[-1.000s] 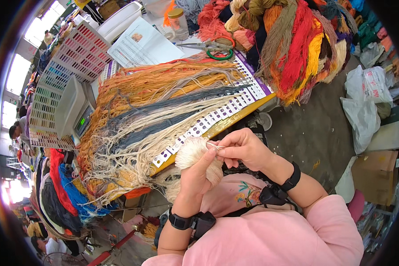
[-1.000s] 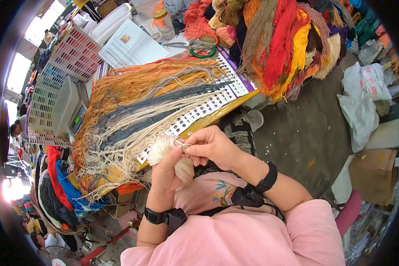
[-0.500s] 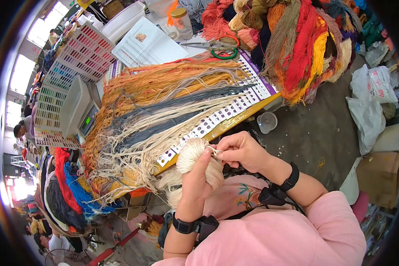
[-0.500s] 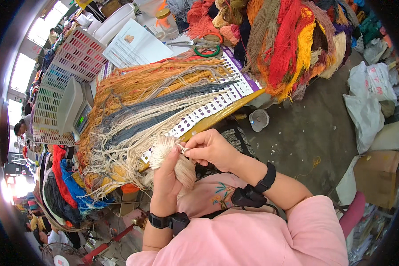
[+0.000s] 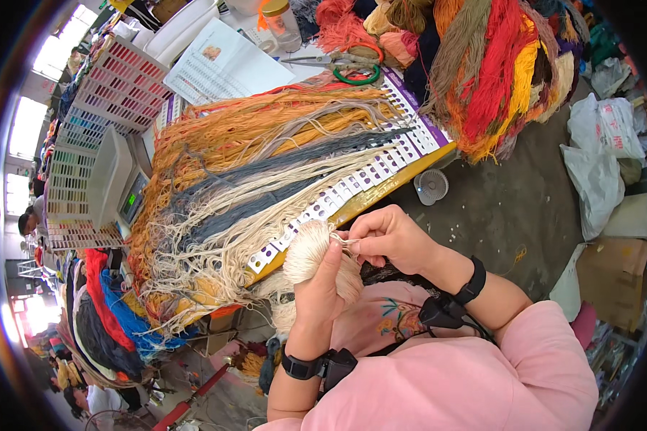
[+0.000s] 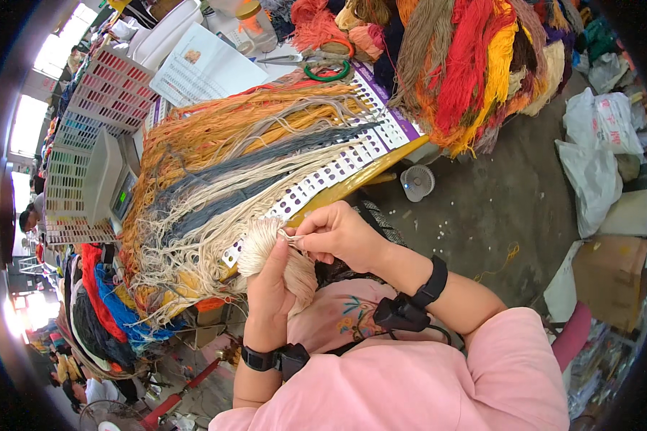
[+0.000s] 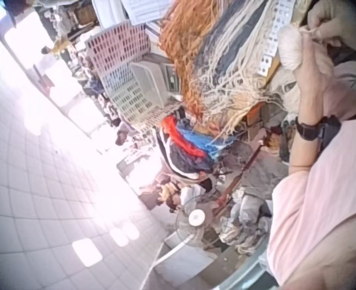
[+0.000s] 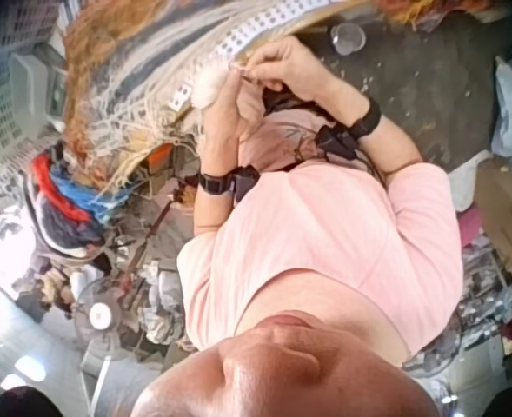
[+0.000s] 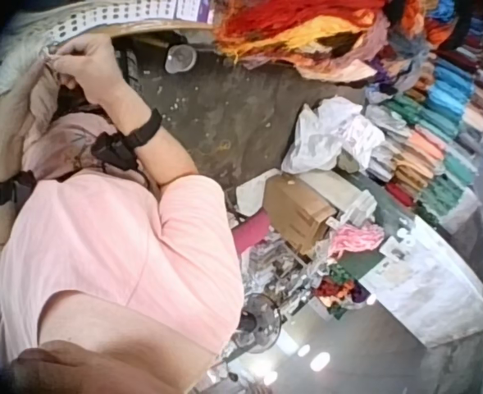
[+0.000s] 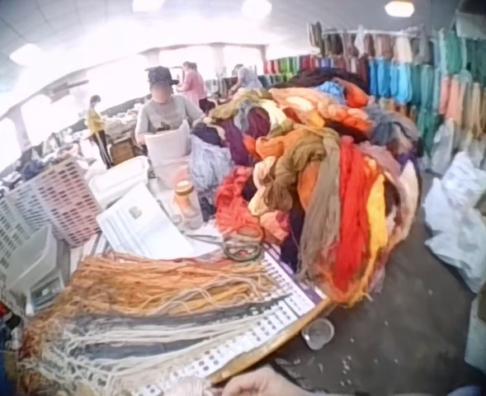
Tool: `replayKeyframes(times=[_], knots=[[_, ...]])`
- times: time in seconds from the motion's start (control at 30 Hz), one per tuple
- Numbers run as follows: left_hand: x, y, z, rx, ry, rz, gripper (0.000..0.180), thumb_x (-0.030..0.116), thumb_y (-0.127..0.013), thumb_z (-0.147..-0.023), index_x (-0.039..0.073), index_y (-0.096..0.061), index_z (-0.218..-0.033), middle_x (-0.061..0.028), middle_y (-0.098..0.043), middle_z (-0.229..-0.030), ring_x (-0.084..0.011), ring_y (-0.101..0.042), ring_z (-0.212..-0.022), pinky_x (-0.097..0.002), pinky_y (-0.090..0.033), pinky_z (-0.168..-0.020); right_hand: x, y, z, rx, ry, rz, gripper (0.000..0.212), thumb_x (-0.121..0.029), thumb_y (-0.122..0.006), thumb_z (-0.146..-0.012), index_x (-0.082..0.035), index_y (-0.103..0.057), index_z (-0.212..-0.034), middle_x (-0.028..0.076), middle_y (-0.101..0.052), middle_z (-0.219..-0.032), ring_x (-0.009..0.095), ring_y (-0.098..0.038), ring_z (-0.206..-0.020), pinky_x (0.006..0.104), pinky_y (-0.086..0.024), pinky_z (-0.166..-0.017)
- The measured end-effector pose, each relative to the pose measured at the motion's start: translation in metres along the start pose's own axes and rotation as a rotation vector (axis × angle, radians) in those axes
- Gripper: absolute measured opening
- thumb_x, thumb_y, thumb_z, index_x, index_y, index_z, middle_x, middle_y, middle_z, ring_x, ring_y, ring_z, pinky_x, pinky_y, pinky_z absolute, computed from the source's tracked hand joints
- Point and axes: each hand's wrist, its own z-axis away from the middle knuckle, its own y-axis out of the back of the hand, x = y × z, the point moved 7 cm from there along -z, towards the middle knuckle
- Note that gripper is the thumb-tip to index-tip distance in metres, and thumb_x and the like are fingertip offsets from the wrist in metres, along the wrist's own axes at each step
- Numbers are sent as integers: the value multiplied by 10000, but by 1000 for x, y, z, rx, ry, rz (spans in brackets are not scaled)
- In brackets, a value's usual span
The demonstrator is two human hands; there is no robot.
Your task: The person picks up a bundle of thread, weighs it on a scale, and pulls out individual strands by hand. They thread these strands through holes in a cardboard organizer strip, repeating the process for different colors of thread.
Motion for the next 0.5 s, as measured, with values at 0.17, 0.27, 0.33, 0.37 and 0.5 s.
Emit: replayKeyframes(times=[0.17,0.27,0.33,0.37,0.5], knots=[[-7,6,-5,82,95,54,161,102,-442,-824,25,-484,-958,-35,-534,-798,-103,-512,-708,-253,-429,-611,1,9,-2,36,7,-93,35,9,-530,-707,4,-564,-698,56,-535,-679,41,-424,-458,156,-313,-389],[4,4,-6,-177,107,476,122,99,-401,-832,39,-477,-907,20,-480,-653,-59,-472,-582,-218,-401,-571,-19,20,0,17,271,-256,53,-27,-491,-745,-12,-540,-730,94,-535,-810,60,-464,-541,168,-343,-401],[31,17,-3,-307,175,980,132,64,-315,-834,25,-426,-894,46,-383,-554,-28,-391,-442,-161,-366,-473,-37,19,10,-135,165,-689,58,-38,-459,-775,-22,-515,-779,130,-509,-912,90,-480,-568,201,-407,-421],[50,39,-1,-240,-10,1107,137,61,-283,-835,27,-412,-863,36,-387,-566,-34,-391,-439,-159,-365,-436,-47,32,16,-161,227,-677,68,-77,-462,-789,-25,-498,-815,136,-522,-869,119,-496,-560,250,-467,-456],[90,184,31,551,-265,523,126,0,-353,-785,-14,-444,-872,-2,-403,-576,-100,-431,-497,-285,-392,-476,-123,140,46,216,547,-599,62,-61,-453,-751,-2,-461,-735,110,-488,-695,203,-501,-604,353,-431,-575]])
